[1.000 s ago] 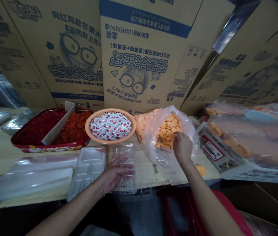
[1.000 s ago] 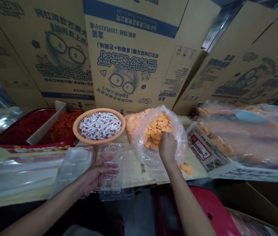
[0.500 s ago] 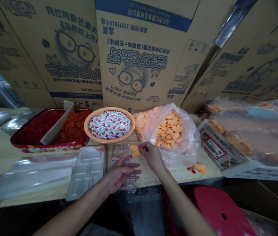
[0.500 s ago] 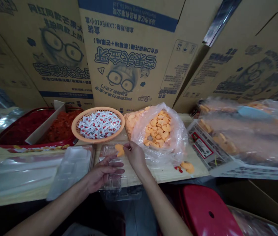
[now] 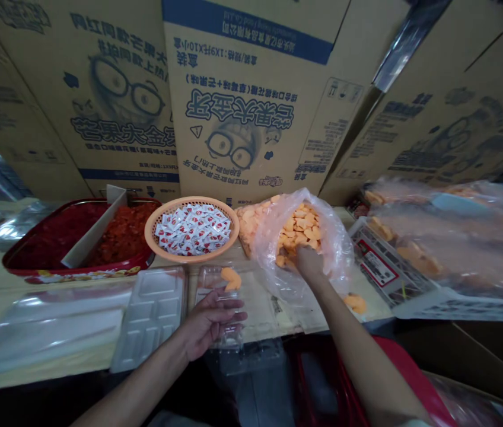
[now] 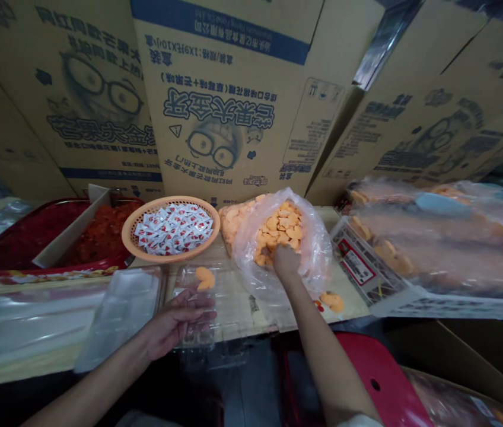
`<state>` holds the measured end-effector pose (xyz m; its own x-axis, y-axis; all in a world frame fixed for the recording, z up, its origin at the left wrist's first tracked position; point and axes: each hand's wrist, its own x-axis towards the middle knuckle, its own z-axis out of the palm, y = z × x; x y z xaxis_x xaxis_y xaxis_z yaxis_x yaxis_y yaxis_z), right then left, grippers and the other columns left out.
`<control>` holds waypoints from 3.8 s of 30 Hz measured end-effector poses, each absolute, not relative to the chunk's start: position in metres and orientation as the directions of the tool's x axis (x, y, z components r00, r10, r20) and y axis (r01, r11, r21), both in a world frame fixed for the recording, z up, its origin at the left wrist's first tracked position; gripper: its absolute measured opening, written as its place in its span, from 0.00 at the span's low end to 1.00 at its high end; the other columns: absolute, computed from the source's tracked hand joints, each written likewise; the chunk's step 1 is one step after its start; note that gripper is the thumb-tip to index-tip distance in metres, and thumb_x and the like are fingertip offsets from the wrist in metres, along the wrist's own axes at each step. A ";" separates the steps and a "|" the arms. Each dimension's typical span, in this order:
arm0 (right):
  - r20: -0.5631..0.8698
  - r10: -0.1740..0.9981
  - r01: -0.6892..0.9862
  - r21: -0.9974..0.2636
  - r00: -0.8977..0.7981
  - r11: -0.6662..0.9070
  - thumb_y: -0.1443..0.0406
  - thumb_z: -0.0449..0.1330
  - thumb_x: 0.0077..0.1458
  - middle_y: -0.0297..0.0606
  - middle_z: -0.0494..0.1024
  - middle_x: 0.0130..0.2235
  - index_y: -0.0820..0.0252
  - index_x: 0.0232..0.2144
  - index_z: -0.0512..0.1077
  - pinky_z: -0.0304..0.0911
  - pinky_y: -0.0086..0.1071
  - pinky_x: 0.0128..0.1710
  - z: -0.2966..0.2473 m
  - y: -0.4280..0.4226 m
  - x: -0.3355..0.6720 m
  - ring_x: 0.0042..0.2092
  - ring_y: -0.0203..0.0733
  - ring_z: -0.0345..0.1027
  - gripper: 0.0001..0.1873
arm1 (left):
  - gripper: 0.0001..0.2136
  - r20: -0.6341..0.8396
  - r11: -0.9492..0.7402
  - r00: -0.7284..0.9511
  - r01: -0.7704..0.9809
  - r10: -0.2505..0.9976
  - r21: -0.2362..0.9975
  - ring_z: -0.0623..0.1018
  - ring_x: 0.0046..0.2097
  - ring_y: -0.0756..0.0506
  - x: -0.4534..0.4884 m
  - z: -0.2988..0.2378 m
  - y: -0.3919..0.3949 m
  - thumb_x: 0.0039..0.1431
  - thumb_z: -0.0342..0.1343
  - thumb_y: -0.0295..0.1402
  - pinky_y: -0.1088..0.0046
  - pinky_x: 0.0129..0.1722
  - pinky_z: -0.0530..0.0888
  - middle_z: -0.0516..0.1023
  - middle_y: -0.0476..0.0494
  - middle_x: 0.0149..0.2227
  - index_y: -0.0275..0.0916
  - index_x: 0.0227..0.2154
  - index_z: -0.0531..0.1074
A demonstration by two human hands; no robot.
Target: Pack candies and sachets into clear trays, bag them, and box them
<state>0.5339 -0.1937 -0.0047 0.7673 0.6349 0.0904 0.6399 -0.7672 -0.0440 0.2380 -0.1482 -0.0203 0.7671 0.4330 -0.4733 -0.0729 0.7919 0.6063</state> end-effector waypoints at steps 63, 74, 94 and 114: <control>0.257 0.938 0.764 -0.645 0.234 -0.014 0.67 0.53 0.49 0.38 0.73 0.29 0.60 0.26 0.73 0.60 0.33 0.34 0.010 -0.126 0.283 0.33 0.41 0.66 0.08 | 0.26 -0.362 0.665 0.600 -0.416 0.713 0.620 0.78 0.39 0.40 0.114 -0.012 -0.132 0.40 0.62 0.20 0.63 0.38 0.72 0.74 0.41 0.42 0.40 0.44 0.62; 0.090 0.975 0.875 -0.464 0.204 -0.140 0.71 0.53 0.51 0.43 0.73 0.37 0.63 0.35 0.73 0.58 0.31 0.40 0.017 -0.044 0.327 0.40 0.40 0.66 0.11 | 0.26 -0.336 0.666 0.625 -0.419 0.705 0.617 0.71 0.51 0.35 0.060 -0.005 -0.104 0.45 0.59 0.20 0.54 0.46 0.70 0.67 0.37 0.54 0.43 0.47 0.63; -0.148 0.970 0.729 -0.639 0.195 -0.244 0.73 0.60 0.31 0.27 0.68 0.15 0.60 0.15 0.71 0.52 0.25 0.22 -0.016 0.010 0.355 0.20 0.31 0.57 0.04 | 0.29 -0.296 0.586 0.536 -0.522 0.791 0.619 0.68 0.54 0.36 0.024 -0.028 -0.065 0.46 0.57 0.18 0.48 0.51 0.66 0.64 0.38 0.56 0.45 0.50 0.59; -0.334 0.943 -0.095 -0.938 0.004 -0.332 0.61 0.66 0.31 0.30 0.70 0.19 0.64 0.23 0.70 0.52 0.23 0.19 0.014 -0.036 0.195 0.19 0.28 0.59 0.14 | 0.31 -0.203 0.431 0.385 -0.719 0.900 0.545 0.74 0.46 0.41 0.050 -0.036 -0.067 0.38 0.59 0.15 0.50 0.50 0.67 0.71 0.44 0.46 0.43 0.47 0.62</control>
<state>0.1953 -0.0363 0.0144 0.0038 0.9425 -0.3342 -0.0955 -0.3323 -0.9383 0.0503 -0.0674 -0.0359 0.3854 0.9001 -0.2032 -0.7189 0.4309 0.5454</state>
